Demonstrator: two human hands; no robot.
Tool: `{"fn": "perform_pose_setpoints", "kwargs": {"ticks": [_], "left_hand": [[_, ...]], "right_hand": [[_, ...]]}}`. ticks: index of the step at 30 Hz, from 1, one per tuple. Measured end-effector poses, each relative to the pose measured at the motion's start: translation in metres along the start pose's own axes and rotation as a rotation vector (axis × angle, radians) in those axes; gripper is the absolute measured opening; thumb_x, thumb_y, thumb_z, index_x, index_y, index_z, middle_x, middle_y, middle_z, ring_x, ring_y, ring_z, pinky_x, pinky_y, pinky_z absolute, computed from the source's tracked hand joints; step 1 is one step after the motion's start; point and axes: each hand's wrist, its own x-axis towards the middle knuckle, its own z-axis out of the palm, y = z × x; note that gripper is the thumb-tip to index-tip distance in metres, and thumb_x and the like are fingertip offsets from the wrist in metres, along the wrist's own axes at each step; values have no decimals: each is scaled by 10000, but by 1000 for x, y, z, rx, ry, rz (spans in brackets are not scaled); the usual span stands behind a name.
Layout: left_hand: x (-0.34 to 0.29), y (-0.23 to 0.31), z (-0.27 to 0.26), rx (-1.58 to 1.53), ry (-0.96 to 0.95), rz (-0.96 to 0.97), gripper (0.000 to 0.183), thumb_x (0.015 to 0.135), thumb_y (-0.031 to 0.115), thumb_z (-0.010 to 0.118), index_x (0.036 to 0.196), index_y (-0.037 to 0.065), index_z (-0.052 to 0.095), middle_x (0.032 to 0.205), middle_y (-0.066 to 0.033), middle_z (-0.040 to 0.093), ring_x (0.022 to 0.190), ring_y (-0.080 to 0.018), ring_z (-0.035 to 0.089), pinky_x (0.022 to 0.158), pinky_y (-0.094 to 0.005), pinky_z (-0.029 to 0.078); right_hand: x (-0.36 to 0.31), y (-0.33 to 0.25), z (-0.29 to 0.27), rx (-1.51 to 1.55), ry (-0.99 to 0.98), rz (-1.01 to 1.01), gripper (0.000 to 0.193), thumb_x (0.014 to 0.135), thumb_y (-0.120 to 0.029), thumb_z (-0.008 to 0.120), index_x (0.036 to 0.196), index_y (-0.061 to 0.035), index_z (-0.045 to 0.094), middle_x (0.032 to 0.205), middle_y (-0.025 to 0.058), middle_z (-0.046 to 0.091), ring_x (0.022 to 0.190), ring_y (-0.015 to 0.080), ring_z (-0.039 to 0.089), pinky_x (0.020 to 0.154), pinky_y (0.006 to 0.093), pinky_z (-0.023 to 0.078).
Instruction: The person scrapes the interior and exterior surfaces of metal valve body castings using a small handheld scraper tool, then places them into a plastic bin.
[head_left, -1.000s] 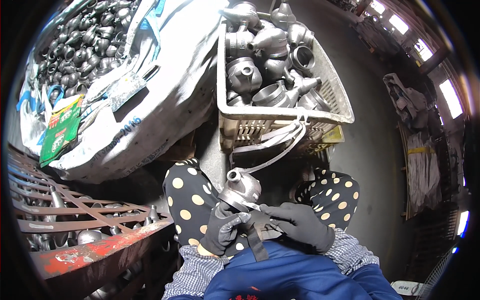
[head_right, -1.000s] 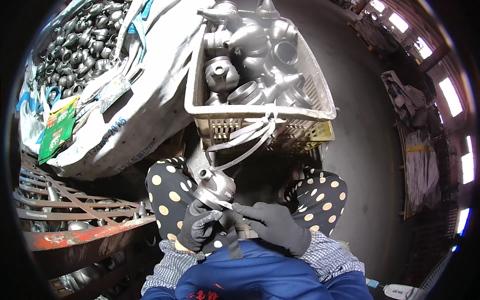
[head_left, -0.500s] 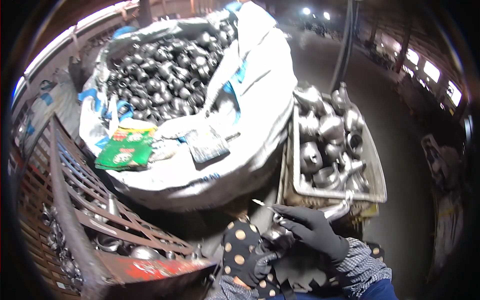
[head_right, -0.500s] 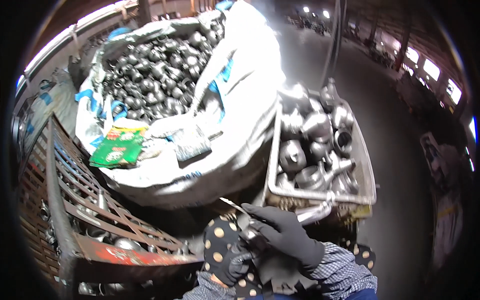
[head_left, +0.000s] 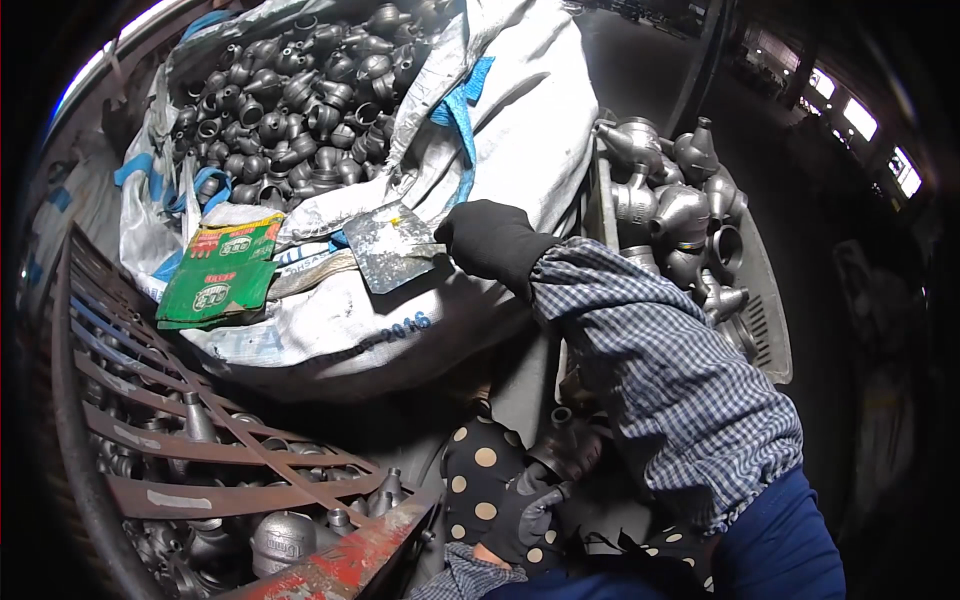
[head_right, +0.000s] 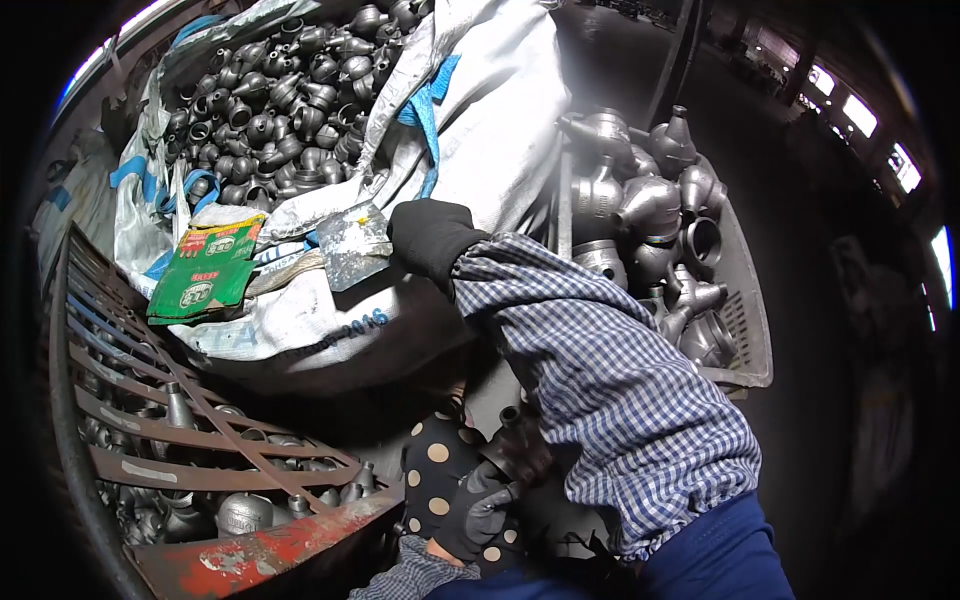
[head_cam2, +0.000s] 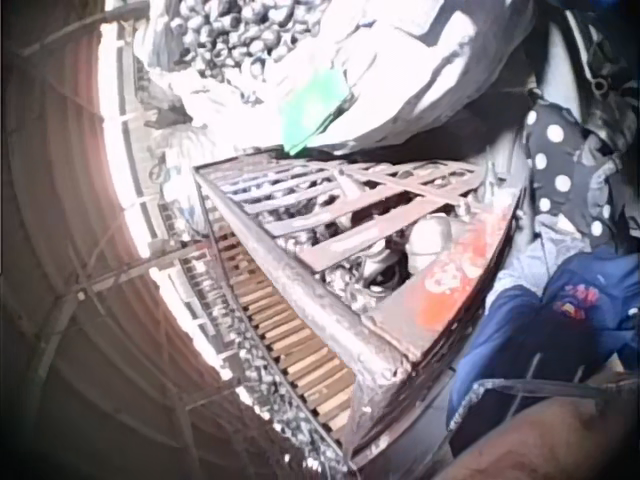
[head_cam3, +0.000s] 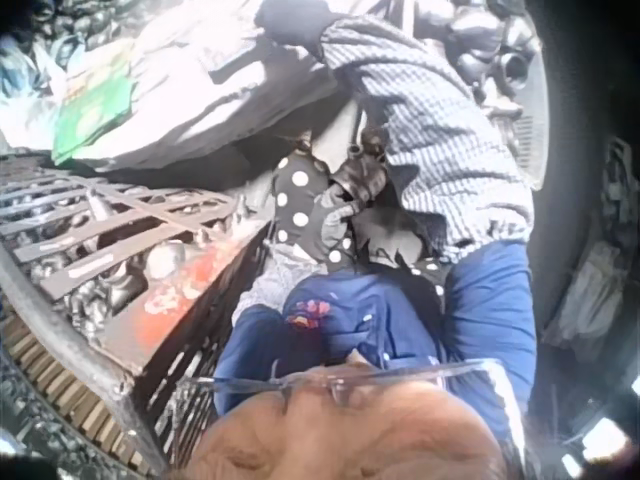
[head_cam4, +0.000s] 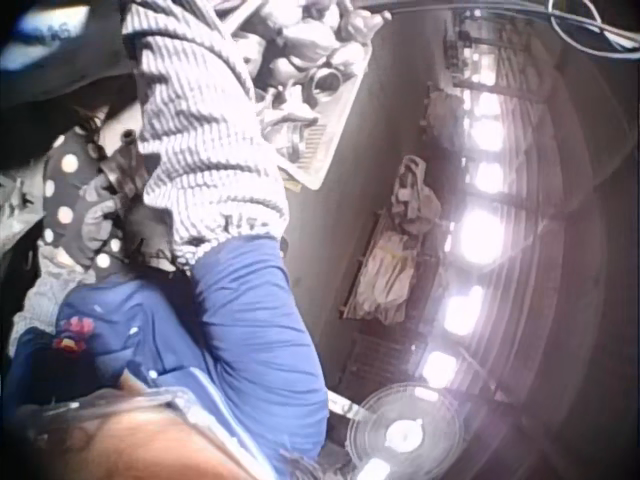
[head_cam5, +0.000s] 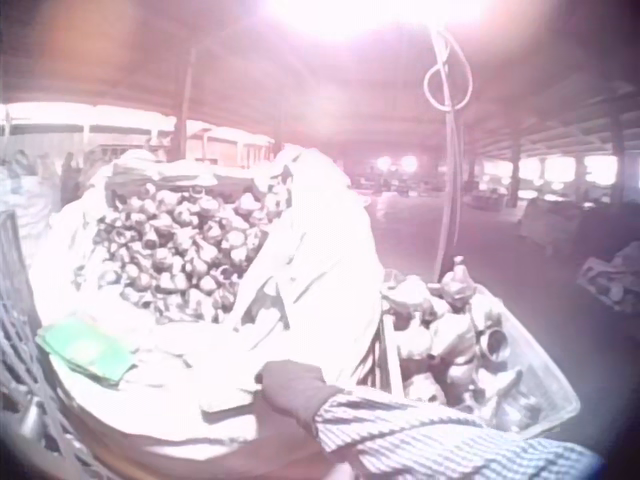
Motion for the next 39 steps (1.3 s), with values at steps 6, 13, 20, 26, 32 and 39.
{"fn": "perform_pose_setpoints", "kwargs": {"ticks": [6,13,20,26,32,39], "left_hand": [[0,2,-3,-8,27,-16,323,892,49,562,1209,-17,557,1112,-109,630,1022,-189,608,926,-341,473],[8,1,-4,-7,38,-6,299,900,56,548,1188,-20,568,1108,-117,632,1037,-205,606,940,-365,471],[9,-2,-5,-17,42,16,277,908,64,534,1167,-23,580,1103,-124,634,1053,-222,603,955,-389,468],[10,-6,-1,-20,2,54,262,915,71,522,1149,-25,589,1100,-130,635,1066,-235,600,967,-410,466],[16,-31,-20,-39,-39,252,251,922,78,510,1132,-27,599,1096,-137,637,1079,-249,598,980,-431,464],[13,-26,9,-297,-123,96,434,780,-100,636,1198,-15,559,1083,-125,649,1010,-262,641,906,-375,537]], "right_hand": [[25,-2,9,-39,-12,-4,282,885,-217,563,1128,-200,703,1108,85,689,1039,278,652,893,386,499],[31,-3,10,-97,-43,-47,264,880,-231,570,1098,-187,711,1073,88,696,1013,284,660,872,399,510],[32,-5,10,-62,-4,-147,262,863,-230,588,1083,-166,715,1031,90,702,994,270,664,858,381,508],[13,13,-15,488,-229,-181,244,871,-119,587,1080,-102,712,816,66,705,617,153,617,548,293,481],[-143,46,-56,776,-286,-455,326,887,-105,626,1207,-52,649,1069,89,707,947,143,655,856,268,503],[-346,118,56,1073,-170,-91,377,888,-48,607,1265,-35,600,1226,108,651,1108,167,612,954,281,464]]}}
